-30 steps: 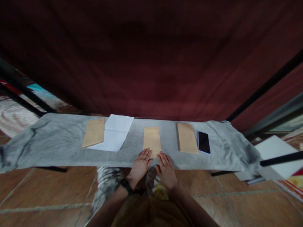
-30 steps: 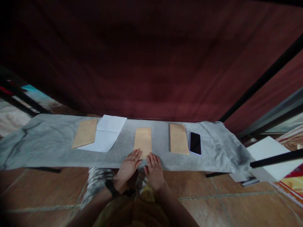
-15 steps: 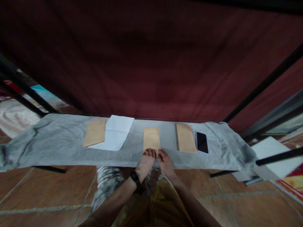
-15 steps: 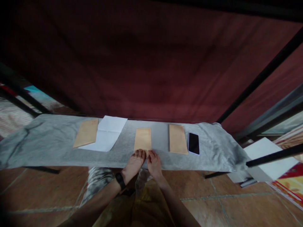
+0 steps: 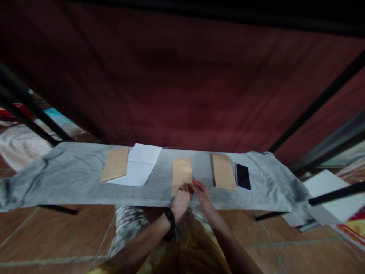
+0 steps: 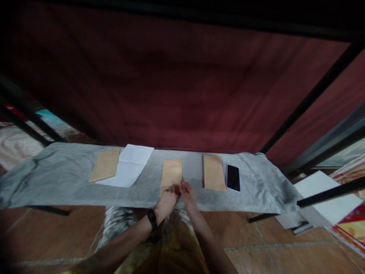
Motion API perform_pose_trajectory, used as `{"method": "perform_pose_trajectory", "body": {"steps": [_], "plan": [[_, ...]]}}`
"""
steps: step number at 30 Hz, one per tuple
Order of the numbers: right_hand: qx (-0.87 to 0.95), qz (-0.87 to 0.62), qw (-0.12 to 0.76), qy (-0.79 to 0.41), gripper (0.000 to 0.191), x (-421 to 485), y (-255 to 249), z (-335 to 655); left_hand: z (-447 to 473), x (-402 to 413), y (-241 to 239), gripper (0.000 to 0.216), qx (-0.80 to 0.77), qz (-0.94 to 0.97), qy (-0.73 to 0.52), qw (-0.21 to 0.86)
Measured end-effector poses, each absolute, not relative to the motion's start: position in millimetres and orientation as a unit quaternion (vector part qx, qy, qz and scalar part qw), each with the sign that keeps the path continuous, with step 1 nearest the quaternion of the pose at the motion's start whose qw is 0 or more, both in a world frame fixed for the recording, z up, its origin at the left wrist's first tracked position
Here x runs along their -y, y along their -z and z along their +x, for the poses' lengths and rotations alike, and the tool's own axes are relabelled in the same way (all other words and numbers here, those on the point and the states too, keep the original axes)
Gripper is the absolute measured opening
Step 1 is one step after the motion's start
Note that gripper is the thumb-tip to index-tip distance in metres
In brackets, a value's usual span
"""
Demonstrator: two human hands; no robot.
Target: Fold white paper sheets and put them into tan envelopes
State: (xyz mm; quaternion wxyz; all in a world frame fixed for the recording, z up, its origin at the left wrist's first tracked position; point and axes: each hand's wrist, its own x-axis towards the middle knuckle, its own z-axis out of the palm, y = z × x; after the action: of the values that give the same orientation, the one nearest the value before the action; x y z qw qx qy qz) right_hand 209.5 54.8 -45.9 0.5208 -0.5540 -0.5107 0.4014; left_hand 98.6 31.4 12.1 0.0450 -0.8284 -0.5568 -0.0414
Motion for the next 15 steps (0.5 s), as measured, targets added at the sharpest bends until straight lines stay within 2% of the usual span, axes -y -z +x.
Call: {"method": "perform_pose_trajectory", "body": {"steps": [5, 7, 10, 12, 15], "plan": [[0.531, -0.532, 0.520, -0.405, 0.043, -52, 24, 221, 82, -48, -54, 0.031, 0.612, -0.782, 0.118, 0.022], [0.542, -0.536, 0.525, -0.378, 0.044, -50, 15, 223, 65, -57, -69, 0.023, 0.668, -0.686, 0.280, -0.073], [0.581, -0.532, 0.530, -0.312, 0.045, -43, 4, 221, 46, -64, -71, 0.019, 0.646, -0.462, 0.520, -0.314], [0.626, -0.523, 0.514, -0.267, 0.045, -35, -1, 215, 42, -59, -59, 0.020, 0.591, -0.318, 0.595, -0.442], [0.709, -0.507, 0.448, -0.198, 0.046, -23, 0, 203, 49, -44, -31, 0.022, 0.579, -0.252, 0.598, -0.493]]}}
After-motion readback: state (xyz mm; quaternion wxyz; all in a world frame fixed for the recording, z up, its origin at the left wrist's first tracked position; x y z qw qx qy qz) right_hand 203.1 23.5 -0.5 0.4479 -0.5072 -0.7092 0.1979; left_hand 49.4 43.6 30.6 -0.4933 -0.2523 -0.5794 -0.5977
